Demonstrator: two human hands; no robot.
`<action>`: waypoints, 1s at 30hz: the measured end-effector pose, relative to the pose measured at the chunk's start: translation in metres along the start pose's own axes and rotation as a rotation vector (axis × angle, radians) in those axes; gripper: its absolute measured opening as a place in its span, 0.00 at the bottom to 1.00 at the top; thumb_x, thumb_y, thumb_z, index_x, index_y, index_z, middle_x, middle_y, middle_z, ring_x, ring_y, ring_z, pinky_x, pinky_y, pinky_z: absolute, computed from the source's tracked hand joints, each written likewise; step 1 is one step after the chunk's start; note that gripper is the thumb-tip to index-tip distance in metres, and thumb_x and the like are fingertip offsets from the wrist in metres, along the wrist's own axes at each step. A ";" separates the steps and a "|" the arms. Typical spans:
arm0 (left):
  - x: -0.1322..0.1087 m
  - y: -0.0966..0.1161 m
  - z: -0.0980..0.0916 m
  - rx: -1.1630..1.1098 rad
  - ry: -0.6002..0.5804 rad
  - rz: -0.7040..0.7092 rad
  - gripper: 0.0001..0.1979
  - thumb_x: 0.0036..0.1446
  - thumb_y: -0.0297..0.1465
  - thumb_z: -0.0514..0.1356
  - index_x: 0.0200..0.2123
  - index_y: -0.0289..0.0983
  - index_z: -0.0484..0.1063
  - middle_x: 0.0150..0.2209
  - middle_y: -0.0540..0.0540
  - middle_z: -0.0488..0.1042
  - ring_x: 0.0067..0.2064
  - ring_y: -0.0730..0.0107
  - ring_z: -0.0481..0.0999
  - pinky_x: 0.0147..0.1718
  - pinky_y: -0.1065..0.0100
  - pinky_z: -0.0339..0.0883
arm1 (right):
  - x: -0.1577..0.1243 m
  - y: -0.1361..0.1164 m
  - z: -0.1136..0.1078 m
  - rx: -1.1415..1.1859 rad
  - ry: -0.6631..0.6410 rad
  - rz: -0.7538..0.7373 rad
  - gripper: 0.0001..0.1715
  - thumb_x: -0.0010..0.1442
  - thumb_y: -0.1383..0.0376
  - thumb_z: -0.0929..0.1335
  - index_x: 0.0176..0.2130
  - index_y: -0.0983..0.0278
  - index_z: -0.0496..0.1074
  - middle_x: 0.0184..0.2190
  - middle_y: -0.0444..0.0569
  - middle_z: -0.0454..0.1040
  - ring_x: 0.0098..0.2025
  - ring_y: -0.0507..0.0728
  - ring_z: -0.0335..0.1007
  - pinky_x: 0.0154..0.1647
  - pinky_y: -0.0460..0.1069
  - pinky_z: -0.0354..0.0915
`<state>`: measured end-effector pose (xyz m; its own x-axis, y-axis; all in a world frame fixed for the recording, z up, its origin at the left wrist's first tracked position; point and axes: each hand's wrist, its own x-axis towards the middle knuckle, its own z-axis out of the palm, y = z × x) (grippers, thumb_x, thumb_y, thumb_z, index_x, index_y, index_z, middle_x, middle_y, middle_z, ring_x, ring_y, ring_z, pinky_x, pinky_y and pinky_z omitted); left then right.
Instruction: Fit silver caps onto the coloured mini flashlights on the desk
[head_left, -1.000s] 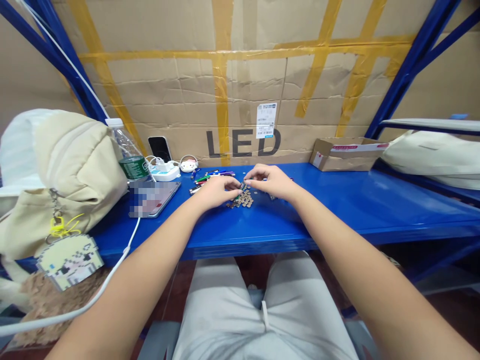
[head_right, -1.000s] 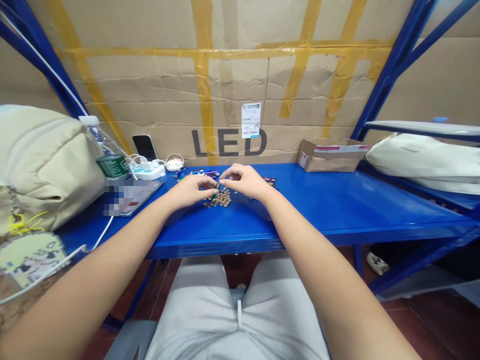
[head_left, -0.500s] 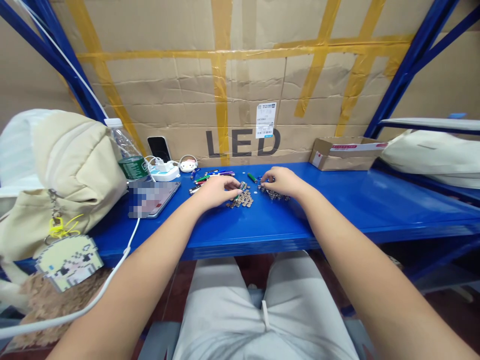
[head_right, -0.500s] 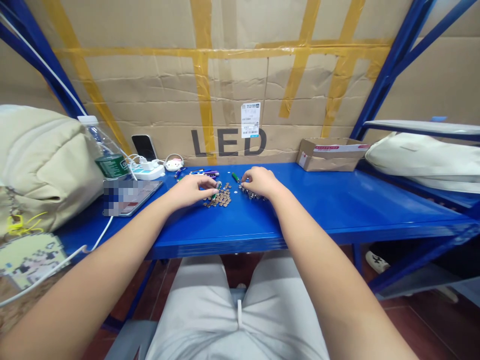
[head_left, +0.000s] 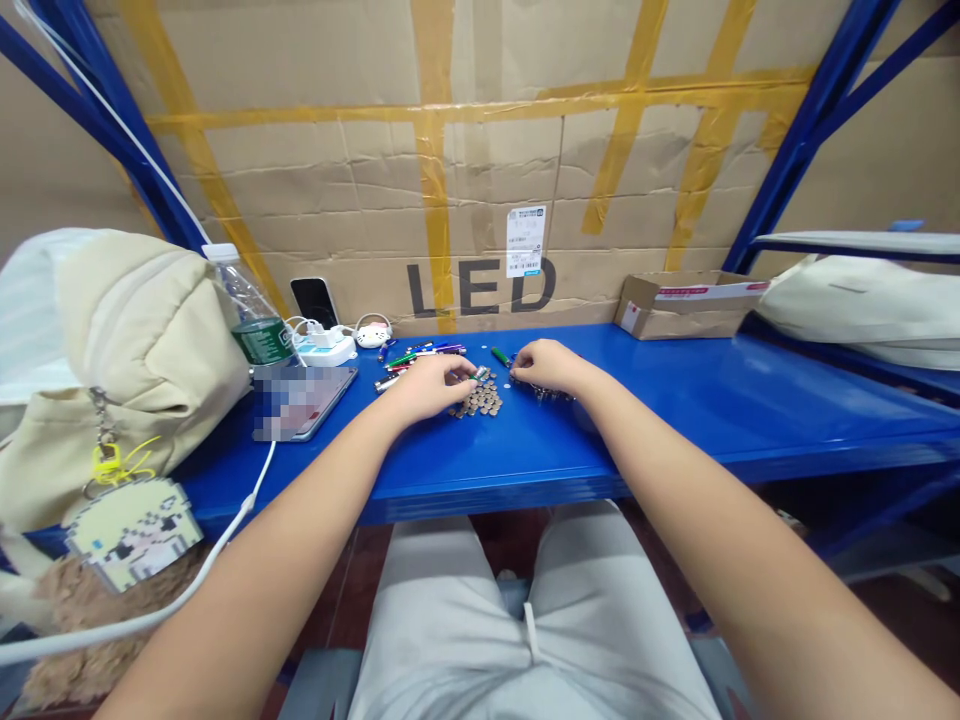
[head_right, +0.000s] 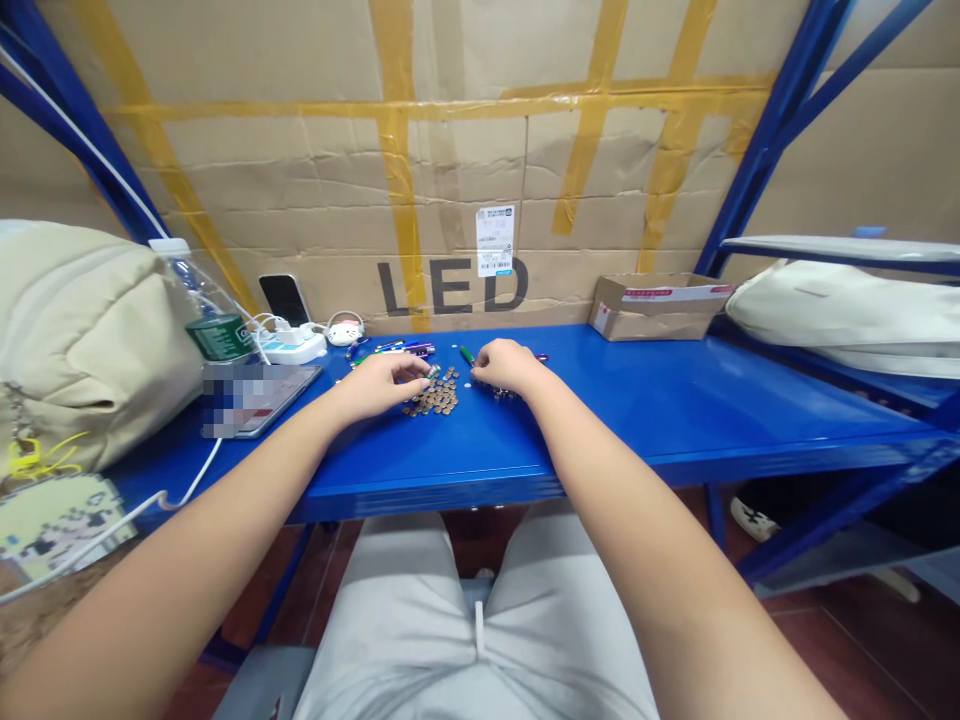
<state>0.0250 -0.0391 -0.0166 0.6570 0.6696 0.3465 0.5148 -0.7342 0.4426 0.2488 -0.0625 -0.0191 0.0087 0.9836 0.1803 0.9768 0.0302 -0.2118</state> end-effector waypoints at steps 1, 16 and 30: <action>0.000 0.000 0.000 0.005 -0.003 0.003 0.14 0.52 0.34 0.58 0.41 0.38 0.76 0.37 0.47 0.77 0.34 0.67 0.74 0.35 0.67 0.69 | 0.001 0.000 -0.001 0.021 -0.021 0.004 0.12 0.51 0.61 0.67 0.33 0.62 0.78 0.33 0.49 0.79 0.34 0.55 0.72 0.31 0.46 0.61; -0.001 0.003 -0.003 -0.039 -0.003 0.025 0.13 0.53 0.35 0.57 0.40 0.37 0.75 0.36 0.47 0.77 0.30 0.71 0.73 0.31 0.69 0.67 | -0.021 -0.025 -0.010 0.730 0.066 -0.303 0.14 0.51 0.58 0.69 0.35 0.66 0.74 0.31 0.48 0.76 0.33 0.52 0.69 0.34 0.47 0.65; -0.001 0.000 -0.002 0.135 0.088 0.255 0.09 0.57 0.33 0.56 0.39 0.37 0.73 0.35 0.46 0.74 0.38 0.66 0.73 0.39 0.67 0.66 | -0.023 -0.022 -0.012 0.610 0.117 -0.321 0.12 0.52 0.58 0.68 0.29 0.65 0.75 0.27 0.46 0.75 0.31 0.53 0.69 0.34 0.48 0.63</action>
<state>0.0233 -0.0389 -0.0151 0.7268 0.4649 0.5056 0.4124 -0.8840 0.2200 0.2295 -0.0878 -0.0072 -0.2042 0.8845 0.4194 0.6406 0.4447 -0.6260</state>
